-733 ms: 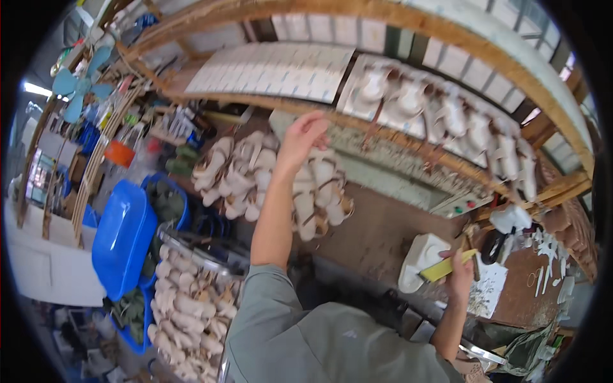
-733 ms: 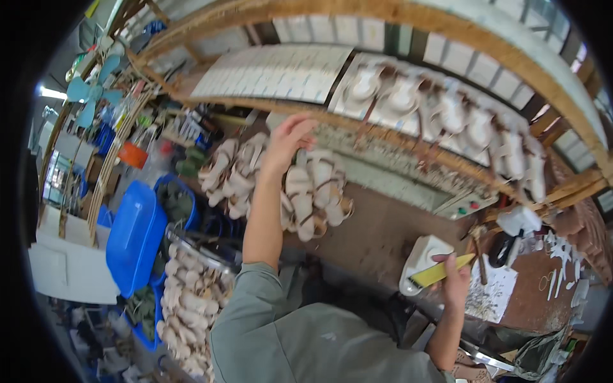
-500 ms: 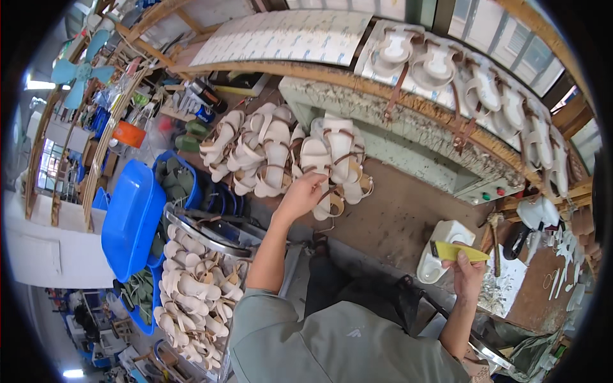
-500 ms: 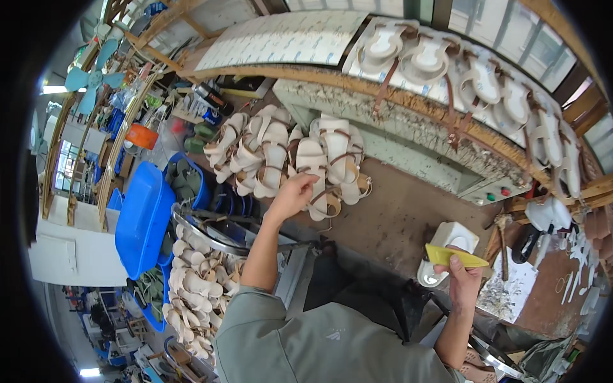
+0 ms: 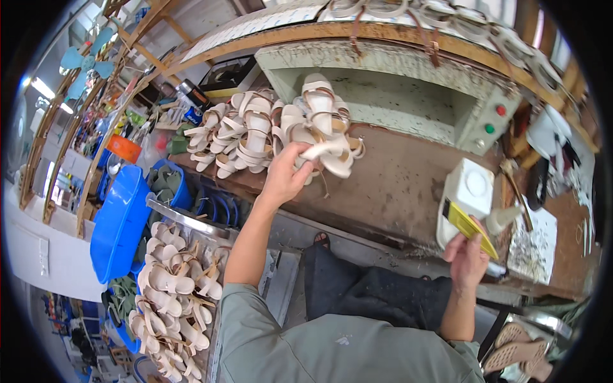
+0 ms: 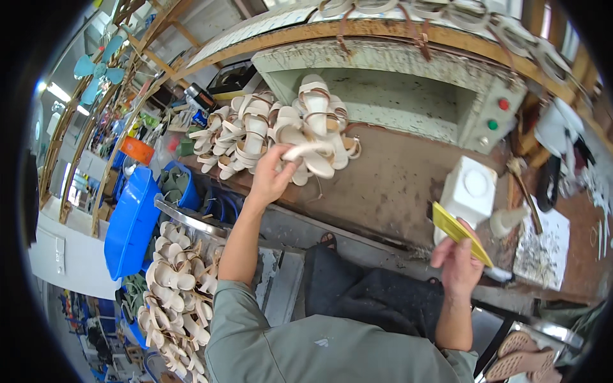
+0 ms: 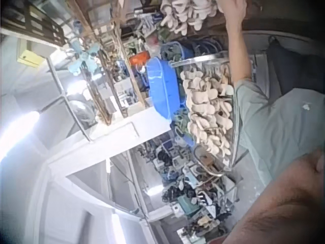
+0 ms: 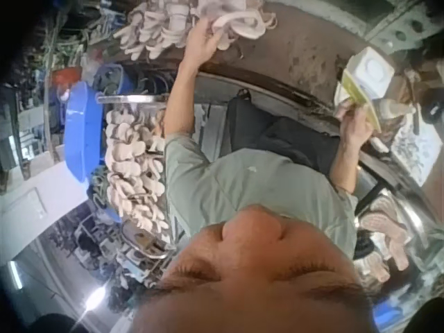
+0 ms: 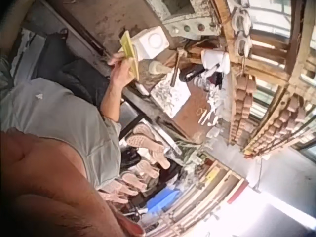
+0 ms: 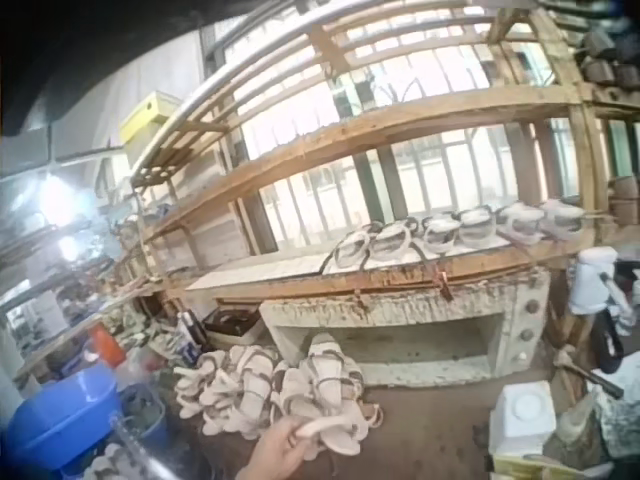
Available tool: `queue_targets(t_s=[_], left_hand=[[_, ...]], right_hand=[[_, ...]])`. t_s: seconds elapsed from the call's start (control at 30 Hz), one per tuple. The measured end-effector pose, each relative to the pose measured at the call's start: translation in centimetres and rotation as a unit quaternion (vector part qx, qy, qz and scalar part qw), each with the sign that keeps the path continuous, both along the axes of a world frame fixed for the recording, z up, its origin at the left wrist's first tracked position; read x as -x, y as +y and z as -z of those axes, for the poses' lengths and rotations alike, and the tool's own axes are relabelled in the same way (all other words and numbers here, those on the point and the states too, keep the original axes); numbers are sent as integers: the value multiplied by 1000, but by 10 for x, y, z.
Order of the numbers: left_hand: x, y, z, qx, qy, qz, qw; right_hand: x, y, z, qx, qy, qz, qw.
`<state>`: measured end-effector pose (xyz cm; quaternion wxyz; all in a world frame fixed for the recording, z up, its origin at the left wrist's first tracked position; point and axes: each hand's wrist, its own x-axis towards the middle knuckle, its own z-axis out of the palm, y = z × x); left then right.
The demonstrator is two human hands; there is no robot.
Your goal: The person repeatedly applies glue to the strap attachment points of multiple beige sandals using a small brush. They dip the brush into a white container, apply glue to the sole and strap areas, and then place each finished sandal on a nearby shelf.
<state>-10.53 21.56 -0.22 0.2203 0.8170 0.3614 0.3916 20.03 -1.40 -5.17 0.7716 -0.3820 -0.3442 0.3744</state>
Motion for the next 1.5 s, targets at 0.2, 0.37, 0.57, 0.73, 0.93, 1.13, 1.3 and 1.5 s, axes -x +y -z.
queue_targets(t_s=[0.2, 0.37, 0.57, 0.73, 0.93, 1.13, 1.3, 1.5], left_hand=[[-48, -142, -8, 142, -247, 84, 955], [-69, -256, 29, 352, -328, 171, 860], [-78, -307, 62, 639, -318, 244, 656], [-89, -305, 74, 717, -324, 188, 588], [-114, -288, 73, 719, -408, 171, 537], [-118, -264, 99, 622, -415, 99, 657], [-122, -259, 94, 612, -487, 122, 611], [-130, -251, 96, 717, -409, 120, 551]], right_hand=[[47, -27, -51, -102, -280, 115, 948], [71, -26, -57, -154, -370, 66, 914], [83, -49, -17, -47, -297, 15, 953], [76, -46, -4, -10, -313, 67, 947], [62, -24, 8, 25, -339, 95, 936], [5, -25, 27, 81, -81, 107, 988], [-59, -40, 36, 160, -67, 120, 978], [-61, -37, 39, 203, -148, 115, 961]])
